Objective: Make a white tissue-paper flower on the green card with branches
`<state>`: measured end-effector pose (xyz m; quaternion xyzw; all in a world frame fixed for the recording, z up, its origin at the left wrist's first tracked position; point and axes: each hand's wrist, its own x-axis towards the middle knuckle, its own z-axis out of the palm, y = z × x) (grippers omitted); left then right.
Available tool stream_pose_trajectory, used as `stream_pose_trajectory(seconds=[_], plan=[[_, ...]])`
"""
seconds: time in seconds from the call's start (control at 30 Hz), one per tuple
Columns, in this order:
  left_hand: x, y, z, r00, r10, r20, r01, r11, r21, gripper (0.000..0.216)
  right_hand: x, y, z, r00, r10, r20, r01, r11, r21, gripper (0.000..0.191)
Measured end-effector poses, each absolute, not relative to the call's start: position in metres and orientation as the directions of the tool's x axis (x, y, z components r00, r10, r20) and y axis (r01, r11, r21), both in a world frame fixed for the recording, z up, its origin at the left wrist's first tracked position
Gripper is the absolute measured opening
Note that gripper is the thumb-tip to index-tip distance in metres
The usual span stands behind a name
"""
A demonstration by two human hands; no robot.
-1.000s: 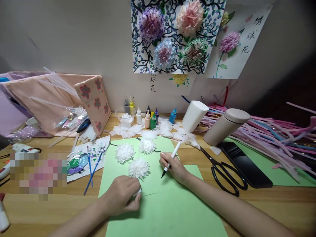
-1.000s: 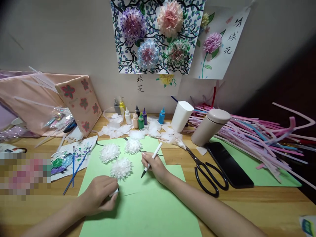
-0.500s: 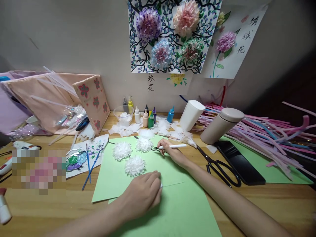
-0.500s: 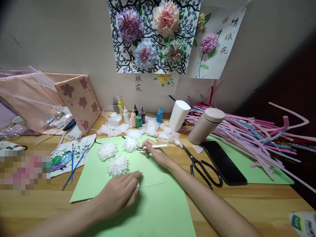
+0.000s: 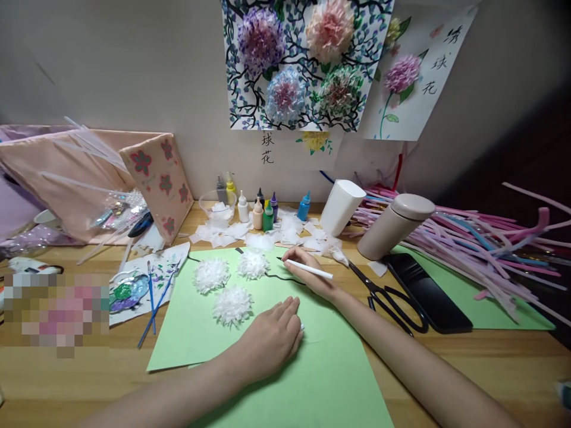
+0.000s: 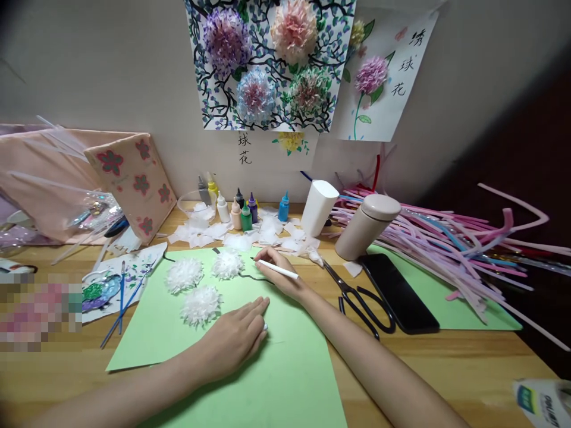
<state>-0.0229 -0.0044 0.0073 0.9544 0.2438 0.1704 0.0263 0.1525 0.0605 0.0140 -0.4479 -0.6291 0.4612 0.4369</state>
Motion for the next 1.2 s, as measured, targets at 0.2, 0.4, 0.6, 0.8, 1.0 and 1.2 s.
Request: stream_pose_trajectory(seconds=[0.2, 0.4, 0.6, 0.8, 1.0, 1.2], plan=[[-0.022, 0.000, 0.009, 0.823, 0.458, 0.336, 0.432, -0.889, 0.153, 0.019, 0.150, 0.061, 0.005, -0.141, 0.985, 0.101, 0.194, 0.128, -0.973, 0.022], [-0.023, 0.002, 0.013, 0.830, 0.470, 0.300, 0.438, -0.883, 0.172, 0.020, 0.151, 0.062, 0.000, -0.144, 0.986, 0.080, 0.162, 0.104, -0.981, 0.028], [-0.024, 0.001, 0.011, 0.835, 0.468, 0.291, 0.435, -0.884, 0.174, 0.021, 0.150, 0.061, 0.006, -0.172, 0.979, 0.106, 0.219, 0.143, -0.965, 0.021], [-0.025, -0.001, 0.007, 0.831, 0.472, 0.294, 0.431, -0.881, 0.196, 0.020, 0.149, 0.060, 0.012, -0.179, 0.970, 0.164, 0.270, 0.209, -0.940, 0.007], [-0.025, 0.000, 0.006, 0.834, 0.484, 0.266, 0.438, -0.873, 0.215, 0.022, 0.149, 0.062, 0.008, -0.111, 0.989, 0.096, 0.153, 0.113, -0.982, 0.015], [-0.022, 0.002, 0.007, 0.832, 0.505, 0.231, 0.463, -0.861, 0.212, 0.025, 0.151, 0.060, 0.007, -0.139, 0.982, 0.131, 0.068, 0.141, -0.988, 0.026]])
